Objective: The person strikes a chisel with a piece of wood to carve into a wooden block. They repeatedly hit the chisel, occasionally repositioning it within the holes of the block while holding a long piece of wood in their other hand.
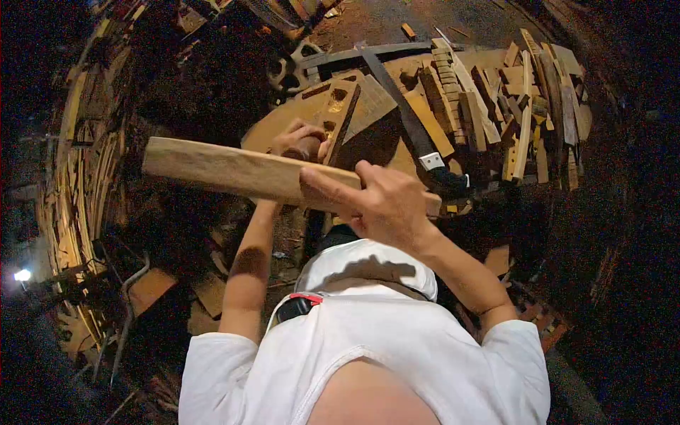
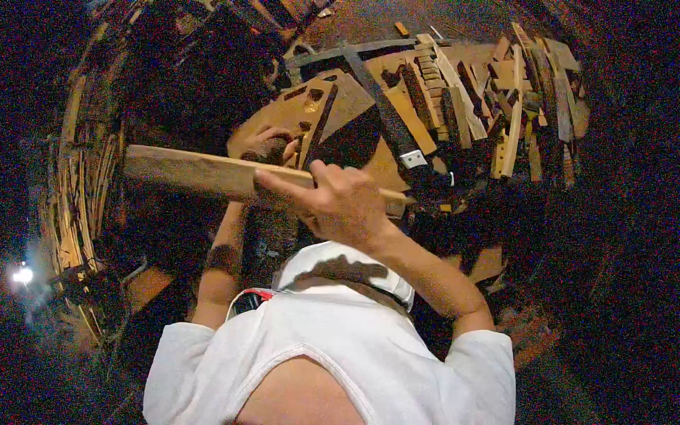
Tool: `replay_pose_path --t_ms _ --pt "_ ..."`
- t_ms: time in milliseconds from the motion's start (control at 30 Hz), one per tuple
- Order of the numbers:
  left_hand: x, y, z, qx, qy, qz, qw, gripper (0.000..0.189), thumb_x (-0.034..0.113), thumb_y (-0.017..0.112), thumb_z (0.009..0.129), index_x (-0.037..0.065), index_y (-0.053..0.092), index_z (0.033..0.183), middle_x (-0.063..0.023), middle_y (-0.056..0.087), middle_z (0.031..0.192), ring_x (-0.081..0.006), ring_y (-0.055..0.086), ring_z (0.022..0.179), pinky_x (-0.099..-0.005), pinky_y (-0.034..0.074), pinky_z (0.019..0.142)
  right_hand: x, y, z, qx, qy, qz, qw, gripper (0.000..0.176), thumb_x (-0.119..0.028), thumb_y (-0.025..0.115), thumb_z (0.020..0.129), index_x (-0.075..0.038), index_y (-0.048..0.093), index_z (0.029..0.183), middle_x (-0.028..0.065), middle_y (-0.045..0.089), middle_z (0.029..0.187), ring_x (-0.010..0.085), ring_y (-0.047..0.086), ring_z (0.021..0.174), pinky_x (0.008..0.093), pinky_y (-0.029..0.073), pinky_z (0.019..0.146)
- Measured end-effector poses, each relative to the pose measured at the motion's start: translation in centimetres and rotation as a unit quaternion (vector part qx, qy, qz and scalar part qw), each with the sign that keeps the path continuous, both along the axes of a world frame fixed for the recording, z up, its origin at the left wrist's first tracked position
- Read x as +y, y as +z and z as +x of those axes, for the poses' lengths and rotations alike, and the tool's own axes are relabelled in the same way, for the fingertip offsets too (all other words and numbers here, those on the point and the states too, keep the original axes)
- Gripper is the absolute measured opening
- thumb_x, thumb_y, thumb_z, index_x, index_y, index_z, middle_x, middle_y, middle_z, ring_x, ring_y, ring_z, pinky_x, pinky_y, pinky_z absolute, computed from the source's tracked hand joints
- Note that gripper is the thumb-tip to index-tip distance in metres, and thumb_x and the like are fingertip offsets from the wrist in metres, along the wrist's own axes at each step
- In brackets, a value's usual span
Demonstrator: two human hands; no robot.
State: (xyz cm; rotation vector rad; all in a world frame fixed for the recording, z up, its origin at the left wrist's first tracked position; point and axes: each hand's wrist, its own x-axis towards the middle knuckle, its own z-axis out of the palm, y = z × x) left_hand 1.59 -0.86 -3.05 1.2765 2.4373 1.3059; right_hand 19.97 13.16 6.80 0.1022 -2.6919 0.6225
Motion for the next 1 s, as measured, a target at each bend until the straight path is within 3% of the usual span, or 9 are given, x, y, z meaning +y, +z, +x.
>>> replay_pose_path --t_ms 100,167,567,633,767,800,833,933,1000 --pt "-0.5 -0.3 0.0 0.025 -0.027 -0.043 0.998 0.02 0.023 0.077 0.087 0.006 0.073 0.098 -0.0092 0.065 0.096 -0.0216 0.066 0.079 -0.0317 0.054 0.071 -0.7 0.8 0.7 0.062 0.042 -0.036 0.997 0.087 -0.025 0.08 0.066 -0.041 0.052 0.146 0.0055 0.047 0.072 0.0223 0.055 0.055 0.0364 0.046 0.049" --pt "-0.5 0.4 1.2 -0.077 0.016 -0.047 0.996 0.019 0.021 0.076 0.087 0.006 0.073 0.098 -0.0094 0.065 0.094 -0.0216 0.067 0.08 -0.0322 0.054 0.072 -0.8 0.5 0.9 0.08 0.047 -0.05 0.994 0.086 -0.024 0.079 0.067 -0.041 0.051 0.147 0.0054 0.046 0.07 0.022 0.054 0.054 0.0365 0.046 0.048" --pt "-0.8 0.0 2.3 0.006 0.01 -0.032 0.999 0.019 0.014 0.08 0.082 0.004 0.072 0.096 -0.0109 0.065 0.091 -0.0231 0.065 0.085 -0.0325 0.052 0.076 -0.2 -0.9 0.9 -0.004 -0.023 -0.057 0.998 0.074 -0.027 0.078 0.072 -0.039 0.057 0.142 0.0058 0.045 0.068 0.0239 0.055 0.054 0.0377 0.047 0.05" --pt "-0.9 0.1 3.0 -0.002 0.016 0.014 1.0 0.015 0.014 0.079 0.083 0.007 0.071 0.094 -0.0068 0.062 0.091 -0.0207 0.064 0.083 -0.0316 0.051 0.074 -0.6 -0.9 1.2 0.028 0.005 -0.061 0.998 0.058 -0.032 0.067 0.088 -0.044 0.054 0.143 0.0067 0.048 0.07 0.0244 0.056 0.052 0.0393 0.048 0.048" --pt "-1.4 1.7 4.8 0.012 0.005 0.008 1.0 0.016 0.012 0.078 0.083 0.005 0.069 0.094 -0.009 0.061 0.092 -0.0223 0.062 0.085 -0.0334 0.051 0.075 -1.0 -1.3 1.7 0.059 0.033 -0.109 0.992 0.063 -0.028 0.068 0.085 -0.044 0.052 0.144 0.0075 0.05 0.071 0.0263 0.057 0.055 0.0401 0.048 0.049" --pt "-1.6 -2.5 4.8 0.054 0.037 0.027 0.998 0.016 0.013 0.078 0.083 0.004 0.069 0.093 -0.0093 0.061 0.093 -0.0213 0.062 0.086 -0.033 0.051 0.074 -0.8 -2.1 1.5 0.007 0.001 -0.089 0.996 0.066 -0.028 0.069 0.083 -0.043 0.051 0.145 0.0088 0.052 0.072 0.0276 0.06 0.057 0.0415 0.049 0.05" --pt "-3.4 -6.1 4.9 -0.241 -0.06 0.193 0.949 0.014 0.011 0.077 0.084 0.003 0.068 0.091 -0.0081 0.062 0.095 -0.0194 0.063 0.086 -0.0317 0.051 0.074 -0.1 -3.3 1.5 -0.052 -0.011 -0.055 0.997 0.071 -0.025 0.075 0.08 -0.037 0.053 0.146 0.0097 0.052 0.073 0.0281 0.06 0.057 0.0403 0.051 0.054" --pt "-2.5 -5.1 4.0 -0.174 -0.031 0.173 0.969 0.014 0.01 0.077 0.084 0.004 0.068 0.094 -0.0078 0.064 0.098 -0.0192 0.063 0.09 -0.0321 0.05 0.079 1.3 -4.6 2.7 -0.098 -0.025 -0.051 0.994 0.075 -0.022 0.077 0.079 -0.036 0.051 0.147 0.0102 0.054 0.075 0.0291 0.061 0.059 0.0415 0.052 0.057" --pt "-2.9 -4.2 4.6 -0.121 0.012 0.139 0.983 0.015 0.01 0.077 0.085 0.005 0.068 0.096 -0.0075 0.065 0.101 -0.019 0.063 0.094 -0.0326 0.05 0.084 1.3 -4.6 4.1 -0.079 -0.062 -0.173 0.98 0.087 -0.019 0.081 0.073 -0.036 0.045 0.15 0.0117 0.058 0.078 0.0331 0.065 0.068 0.0431 0.055 0.063"
